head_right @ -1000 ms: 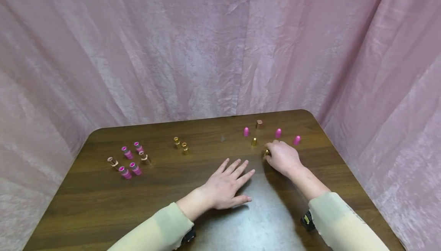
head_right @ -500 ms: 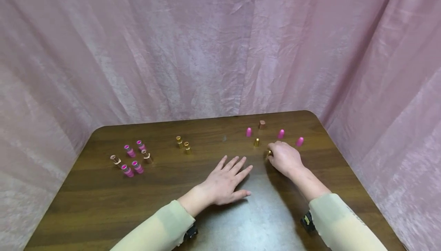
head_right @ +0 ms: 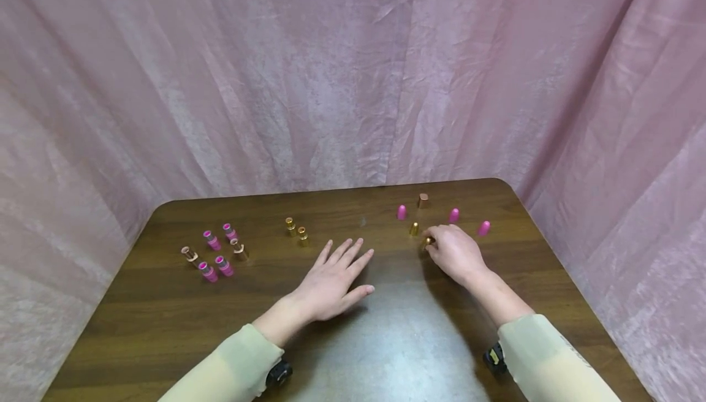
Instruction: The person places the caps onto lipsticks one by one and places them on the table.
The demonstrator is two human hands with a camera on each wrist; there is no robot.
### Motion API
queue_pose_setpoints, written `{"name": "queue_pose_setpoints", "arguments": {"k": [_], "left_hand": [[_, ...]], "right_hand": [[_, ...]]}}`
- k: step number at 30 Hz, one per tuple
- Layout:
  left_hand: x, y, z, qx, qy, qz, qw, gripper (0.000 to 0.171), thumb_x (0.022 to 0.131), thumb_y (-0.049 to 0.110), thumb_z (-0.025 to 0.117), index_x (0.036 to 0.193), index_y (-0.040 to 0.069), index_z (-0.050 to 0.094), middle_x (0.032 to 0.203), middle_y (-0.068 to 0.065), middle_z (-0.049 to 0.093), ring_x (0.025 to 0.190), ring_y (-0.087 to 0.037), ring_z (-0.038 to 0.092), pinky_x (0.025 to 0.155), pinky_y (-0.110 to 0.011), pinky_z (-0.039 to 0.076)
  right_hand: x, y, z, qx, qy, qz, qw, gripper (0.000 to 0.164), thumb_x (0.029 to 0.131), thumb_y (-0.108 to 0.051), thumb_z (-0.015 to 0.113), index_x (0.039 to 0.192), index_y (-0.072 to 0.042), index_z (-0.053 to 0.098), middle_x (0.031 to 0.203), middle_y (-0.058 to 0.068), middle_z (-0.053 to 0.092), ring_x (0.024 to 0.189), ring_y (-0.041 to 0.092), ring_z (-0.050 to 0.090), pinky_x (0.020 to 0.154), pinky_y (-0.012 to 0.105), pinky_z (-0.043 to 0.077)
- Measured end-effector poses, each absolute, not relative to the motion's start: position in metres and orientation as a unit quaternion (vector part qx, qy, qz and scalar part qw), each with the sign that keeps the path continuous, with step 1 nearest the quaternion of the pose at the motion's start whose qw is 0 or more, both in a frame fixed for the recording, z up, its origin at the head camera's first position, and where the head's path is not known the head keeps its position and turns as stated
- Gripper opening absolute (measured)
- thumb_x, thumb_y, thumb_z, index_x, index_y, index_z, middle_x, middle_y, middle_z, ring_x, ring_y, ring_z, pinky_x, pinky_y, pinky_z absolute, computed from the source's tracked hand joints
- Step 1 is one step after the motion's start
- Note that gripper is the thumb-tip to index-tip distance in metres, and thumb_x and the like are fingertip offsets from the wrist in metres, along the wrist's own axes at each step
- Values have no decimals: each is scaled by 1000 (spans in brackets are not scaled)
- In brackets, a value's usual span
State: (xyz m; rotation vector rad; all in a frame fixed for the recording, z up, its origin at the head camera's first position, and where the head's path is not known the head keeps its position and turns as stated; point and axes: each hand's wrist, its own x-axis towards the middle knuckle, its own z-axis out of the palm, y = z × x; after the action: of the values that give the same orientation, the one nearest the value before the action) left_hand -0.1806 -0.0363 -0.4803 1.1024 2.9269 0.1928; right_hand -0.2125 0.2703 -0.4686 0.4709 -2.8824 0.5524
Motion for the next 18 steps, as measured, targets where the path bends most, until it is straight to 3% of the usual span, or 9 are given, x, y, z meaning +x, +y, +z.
{"name": "queue_pose_setpoints", "arguments": {"k": [4, 9, 14, 18], "left_hand": [[-181, -56, -476, 330, 938, 100, -15, 72, 105, 64, 32, 164, 23, 25, 169, -8, 21, 155, -29, 18, 122, -59, 10], [-183, -83, -475, 280, 945, 165, -50, 69, 104, 54, 50, 160, 17, 37, 162, -9, 37, 151, -30, 28, 121, -56, 18], [-185, -105, -476, 182, 945, 262, -75, 62, 99, 40, 66, 151, 12, 49, 148, -10, 53, 139, -32, 45, 115, -51, 33], [-190, -115, -476, 92, 927, 358, -67, 57, 96, 30, 71, 146, 9, 53, 141, -11, 57, 132, -34, 49, 110, -51, 38]], "right_hand": [[-213, 265, -468, 163, -963, 199, 80, 29, 87, -3, 75, 116, -1, 74, 102, 8, 74, 90, 25, 67, 82, 48, 53], [-212, 260, -469, 174, -959, 209, 84, 24, 87, -4, 77, 111, -4, 76, 102, 6, 74, 91, 23, 66, 83, 46, 53], [-214, 257, -470, 186, -953, 215, 107, 24, 86, -6, 79, 110, -5, 76, 101, 5, 75, 90, 22, 65, 82, 43, 53], [-215, 253, -470, 194, -947, 227, 120, 26, 85, -7, 81, 111, -5, 77, 102, 6, 75, 89, 21, 66, 80, 43, 53]]}}
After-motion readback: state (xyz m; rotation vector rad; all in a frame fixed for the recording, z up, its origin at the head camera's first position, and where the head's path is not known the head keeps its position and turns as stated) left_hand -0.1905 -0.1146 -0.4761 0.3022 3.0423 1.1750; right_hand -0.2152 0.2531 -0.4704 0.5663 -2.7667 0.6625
